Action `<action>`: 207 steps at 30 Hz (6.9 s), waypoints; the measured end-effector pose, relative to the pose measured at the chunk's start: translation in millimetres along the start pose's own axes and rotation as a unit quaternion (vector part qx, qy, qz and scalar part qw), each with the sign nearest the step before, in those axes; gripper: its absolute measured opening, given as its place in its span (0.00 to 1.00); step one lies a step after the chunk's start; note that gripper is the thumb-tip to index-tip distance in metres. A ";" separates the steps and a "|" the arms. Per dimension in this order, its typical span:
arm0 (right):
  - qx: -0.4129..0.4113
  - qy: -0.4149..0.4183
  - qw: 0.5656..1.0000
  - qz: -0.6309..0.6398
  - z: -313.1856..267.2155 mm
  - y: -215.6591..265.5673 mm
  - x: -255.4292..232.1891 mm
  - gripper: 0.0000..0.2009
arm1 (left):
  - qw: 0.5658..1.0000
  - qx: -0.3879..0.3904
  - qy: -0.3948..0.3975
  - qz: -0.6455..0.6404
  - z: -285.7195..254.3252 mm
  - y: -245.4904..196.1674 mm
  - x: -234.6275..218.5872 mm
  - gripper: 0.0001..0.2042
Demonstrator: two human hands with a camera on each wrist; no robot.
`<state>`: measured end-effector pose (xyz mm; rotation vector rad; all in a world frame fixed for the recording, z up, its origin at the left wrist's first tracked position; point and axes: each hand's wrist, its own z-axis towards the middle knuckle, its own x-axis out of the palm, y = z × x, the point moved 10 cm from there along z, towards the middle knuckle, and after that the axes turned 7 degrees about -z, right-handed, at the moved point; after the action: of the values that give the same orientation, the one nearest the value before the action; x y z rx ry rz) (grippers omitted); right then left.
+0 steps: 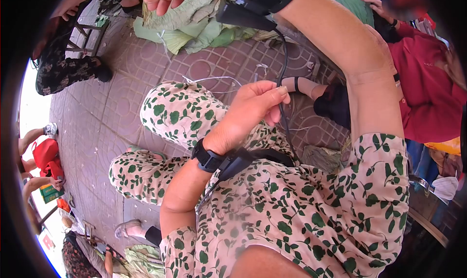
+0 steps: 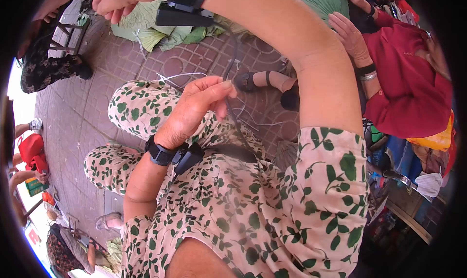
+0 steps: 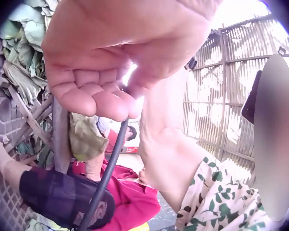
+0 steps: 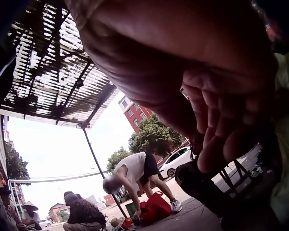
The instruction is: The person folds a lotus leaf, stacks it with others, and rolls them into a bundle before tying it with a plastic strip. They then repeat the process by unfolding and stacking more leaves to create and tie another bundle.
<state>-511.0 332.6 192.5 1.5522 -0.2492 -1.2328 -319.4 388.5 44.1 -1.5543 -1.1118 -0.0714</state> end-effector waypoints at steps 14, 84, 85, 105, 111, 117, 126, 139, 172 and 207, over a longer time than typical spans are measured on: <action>0.316 -0.103 0.905 0.265 -107.0 -230.9 92.3 0.18 | 0.974 -0.157 -0.062 0.150 -54.5 61.3 -40.6 0.15; 0.016 0.136 0.989 0.052 6.4 30.6 237.9 0.07 | 0.791 0.393 -0.389 -0.262 -228.0 -90.6 -231.3 0.13; 0.028 0.143 0.987 0.069 3.0 24.2 239.5 0.08 | 0.761 0.421 -0.384 -0.310 -231.7 -90.7 -233.6 0.13; -0.001 0.032 0.989 0.146 1.7 9.6 167.6 0.17 | 0.828 0.396 -0.372 -0.136 -220.3 -112.8 -193.9 0.17; 0.031 0.108 0.967 0.230 21.3 43.8 170.3 0.18 | 0.884 0.341 -0.318 0.015 -184.4 -111.3 -174.4 0.17; 0.073 0.131 0.966 0.209 22.4 47.6 191.5 0.14 | 0.890 0.293 -0.336 0.095 -185.7 -109.6 -165.7 0.17; 0.089 0.123 0.942 0.300 20.0 30.1 190.6 0.13 | 0.895 0.339 -0.288 0.042 -186.1 -111.1 -162.0 0.16; 0.041 0.157 0.947 0.276 17.0 26.7 190.6 0.16 | 0.897 0.302 -0.278 -0.166 -191.9 -90.3 -183.4 0.10; 0.350 0.145 0.891 -0.251 -203.2 -312.2 319.6 0.09 | 0.752 0.370 -0.470 -0.276 -276.0 -50.3 -245.9 0.10; 0.103 0.173 0.975 0.093 -46.6 -35.4 217.1 0.08 | 0.853 0.358 -0.277 -0.260 -182.4 -85.9 -194.3 0.15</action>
<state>-393.7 222.7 35.3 1.8478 -0.2946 -0.7929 -390.4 117.8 53.9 -0.5687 -1.7423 0.4143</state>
